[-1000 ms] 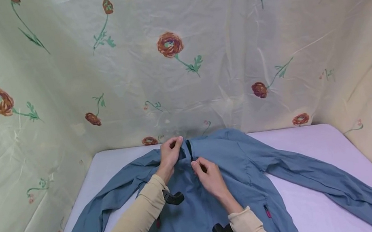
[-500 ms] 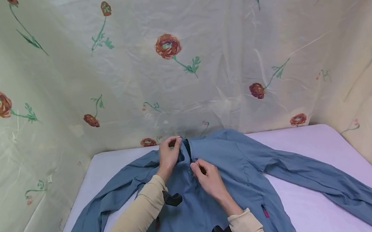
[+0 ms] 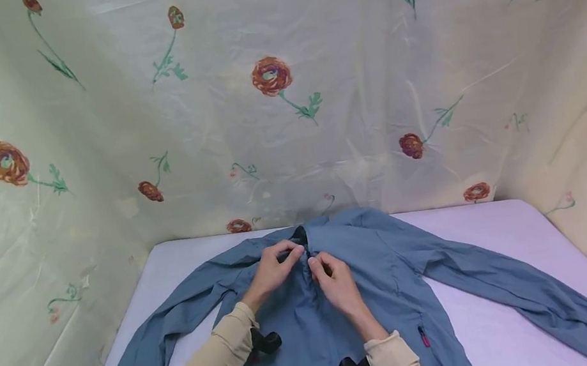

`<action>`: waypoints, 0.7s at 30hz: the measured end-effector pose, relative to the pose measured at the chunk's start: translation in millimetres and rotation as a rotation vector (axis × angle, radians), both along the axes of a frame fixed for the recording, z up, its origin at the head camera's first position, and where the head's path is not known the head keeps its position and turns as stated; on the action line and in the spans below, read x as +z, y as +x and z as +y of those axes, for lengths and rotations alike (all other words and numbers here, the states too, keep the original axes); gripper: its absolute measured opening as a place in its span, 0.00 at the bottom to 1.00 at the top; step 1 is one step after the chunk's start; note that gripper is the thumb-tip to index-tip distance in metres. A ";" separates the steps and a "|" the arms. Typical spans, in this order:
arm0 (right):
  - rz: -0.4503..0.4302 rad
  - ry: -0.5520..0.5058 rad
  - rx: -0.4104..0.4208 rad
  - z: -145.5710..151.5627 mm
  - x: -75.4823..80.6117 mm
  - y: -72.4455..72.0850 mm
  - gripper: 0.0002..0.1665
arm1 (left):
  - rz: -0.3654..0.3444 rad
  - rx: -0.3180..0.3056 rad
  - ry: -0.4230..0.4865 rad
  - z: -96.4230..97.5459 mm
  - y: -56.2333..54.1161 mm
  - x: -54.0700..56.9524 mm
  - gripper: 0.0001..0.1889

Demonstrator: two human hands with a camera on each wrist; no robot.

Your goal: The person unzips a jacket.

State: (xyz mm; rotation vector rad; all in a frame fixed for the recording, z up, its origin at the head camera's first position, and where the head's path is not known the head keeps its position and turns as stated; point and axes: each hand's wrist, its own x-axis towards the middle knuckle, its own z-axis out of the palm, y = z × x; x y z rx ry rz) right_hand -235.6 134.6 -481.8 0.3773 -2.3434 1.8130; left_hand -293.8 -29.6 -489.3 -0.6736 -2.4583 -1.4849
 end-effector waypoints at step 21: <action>-0.005 0.013 -0.022 -3.5 -1.0 2.3 0.20 | -0.065 0.137 0.121 12.5 -4.2 6.6 0.13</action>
